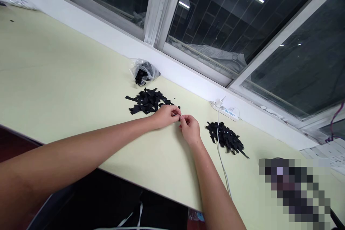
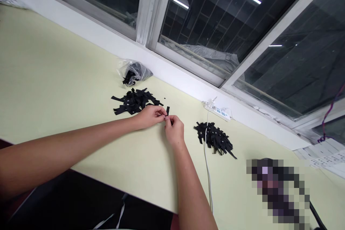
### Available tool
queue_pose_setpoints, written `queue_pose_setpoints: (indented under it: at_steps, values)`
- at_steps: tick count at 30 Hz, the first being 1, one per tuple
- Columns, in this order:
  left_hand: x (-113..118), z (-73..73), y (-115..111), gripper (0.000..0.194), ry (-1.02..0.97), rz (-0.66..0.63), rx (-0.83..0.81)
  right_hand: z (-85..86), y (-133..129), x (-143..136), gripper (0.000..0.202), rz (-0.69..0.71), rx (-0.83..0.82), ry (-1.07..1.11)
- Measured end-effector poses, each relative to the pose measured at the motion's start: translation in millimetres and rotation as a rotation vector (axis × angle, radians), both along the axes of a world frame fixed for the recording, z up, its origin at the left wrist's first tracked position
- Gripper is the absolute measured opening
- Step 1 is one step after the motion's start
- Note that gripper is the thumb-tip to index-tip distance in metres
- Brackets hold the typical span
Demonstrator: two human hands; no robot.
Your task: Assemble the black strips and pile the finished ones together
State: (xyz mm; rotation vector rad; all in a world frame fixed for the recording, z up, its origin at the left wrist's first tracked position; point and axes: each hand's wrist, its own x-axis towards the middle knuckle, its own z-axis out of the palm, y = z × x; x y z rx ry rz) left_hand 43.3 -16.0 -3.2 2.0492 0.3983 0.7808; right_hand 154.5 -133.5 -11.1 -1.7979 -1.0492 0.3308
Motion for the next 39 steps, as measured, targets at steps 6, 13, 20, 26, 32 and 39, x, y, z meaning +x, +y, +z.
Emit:
queue_pose_setpoints:
  at_steps: [6, 13, 20, 26, 32, 39]
  values:
    - [3, -3.6, 1, 0.023, -0.008, 0.017, -0.081, 1.0, -1, -1, 0.033, 0.004, 0.006, -0.019]
    - [5, -8.3, 6, 0.023, -0.004, 0.016, -0.108, -6.9, 3, 1, 0.032, 0.014, -0.024, -0.002]
    - [7, -10.0, 6, 0.017, -0.029, -0.023, -0.185, 3.1, 1, 0, 0.030, -0.001, -0.016, -0.091]
    - [8, -11.0, 7, 0.016, -0.057, -0.017, -0.187, 2.6, -1, 6, 0.030, 0.006, -0.044, -0.041]
    - [-3, 3.5, 5, 0.028, -0.091, 0.153, 0.210, 0.9, -2, 14, 0.032, -0.088, -0.018, -0.035]
    - [-5, 3.4, -8, 0.023, -0.044, -0.028, 0.277, 0.3, 0, 14, 0.032, -0.083, 0.002, 0.006]
